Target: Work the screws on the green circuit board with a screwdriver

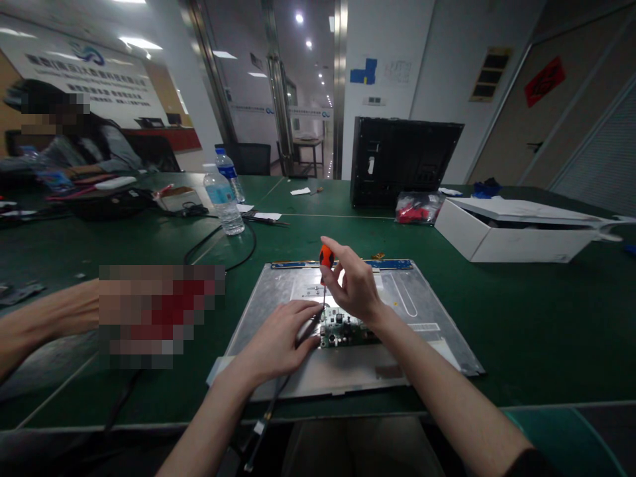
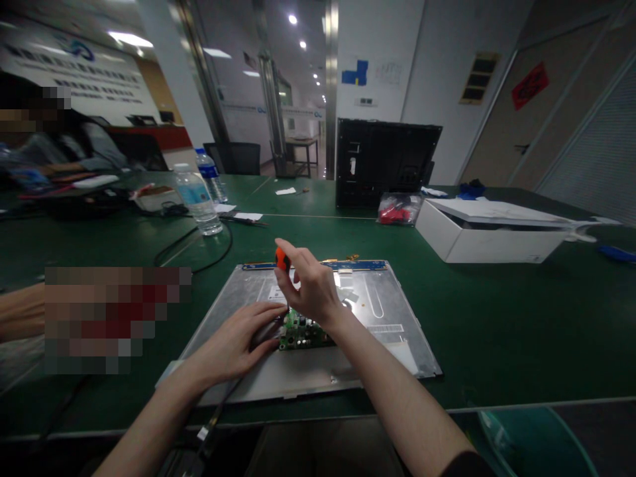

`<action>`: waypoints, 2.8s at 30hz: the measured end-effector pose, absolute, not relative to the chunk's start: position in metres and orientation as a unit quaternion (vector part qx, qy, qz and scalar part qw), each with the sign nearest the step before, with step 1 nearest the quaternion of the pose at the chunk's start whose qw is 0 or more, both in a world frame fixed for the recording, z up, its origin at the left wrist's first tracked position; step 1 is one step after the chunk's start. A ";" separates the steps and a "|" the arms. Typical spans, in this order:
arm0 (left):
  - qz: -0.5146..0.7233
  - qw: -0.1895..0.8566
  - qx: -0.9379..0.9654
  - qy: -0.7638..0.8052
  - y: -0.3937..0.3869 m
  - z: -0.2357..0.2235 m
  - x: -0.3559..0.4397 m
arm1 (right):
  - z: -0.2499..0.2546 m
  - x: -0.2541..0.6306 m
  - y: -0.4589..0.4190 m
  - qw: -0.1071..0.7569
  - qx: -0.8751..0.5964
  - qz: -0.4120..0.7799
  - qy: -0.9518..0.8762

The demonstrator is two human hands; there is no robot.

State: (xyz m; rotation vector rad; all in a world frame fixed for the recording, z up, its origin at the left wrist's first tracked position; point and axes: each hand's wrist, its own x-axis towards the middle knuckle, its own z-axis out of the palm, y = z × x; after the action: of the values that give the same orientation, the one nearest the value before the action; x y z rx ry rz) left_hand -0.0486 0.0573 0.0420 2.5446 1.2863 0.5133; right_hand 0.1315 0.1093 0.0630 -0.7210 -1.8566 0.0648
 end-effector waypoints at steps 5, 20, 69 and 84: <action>0.182 0.120 0.871 0.440 0.057 0.043 -0.048 | 0.062 0.131 0.112 0.552 -0.316 0.024 -0.771; 0.180 0.122 0.870 0.442 0.057 0.043 -0.048 | 0.061 0.130 0.112 0.559 -0.322 0.018 -0.764; 0.177 0.121 0.871 0.441 0.055 0.046 -0.048 | 0.062 0.131 0.112 0.559 -0.310 -0.004 -0.769; 0.185 0.118 0.876 0.431 0.057 0.043 -0.049 | 0.061 0.131 0.113 0.560 -0.314 0.002 -0.767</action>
State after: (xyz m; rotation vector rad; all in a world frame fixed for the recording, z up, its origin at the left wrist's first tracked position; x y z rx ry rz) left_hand -0.0494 0.0571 0.0428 2.5612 1.2594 0.5407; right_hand 0.1310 0.1130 0.0611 -0.7399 -1.8075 0.0059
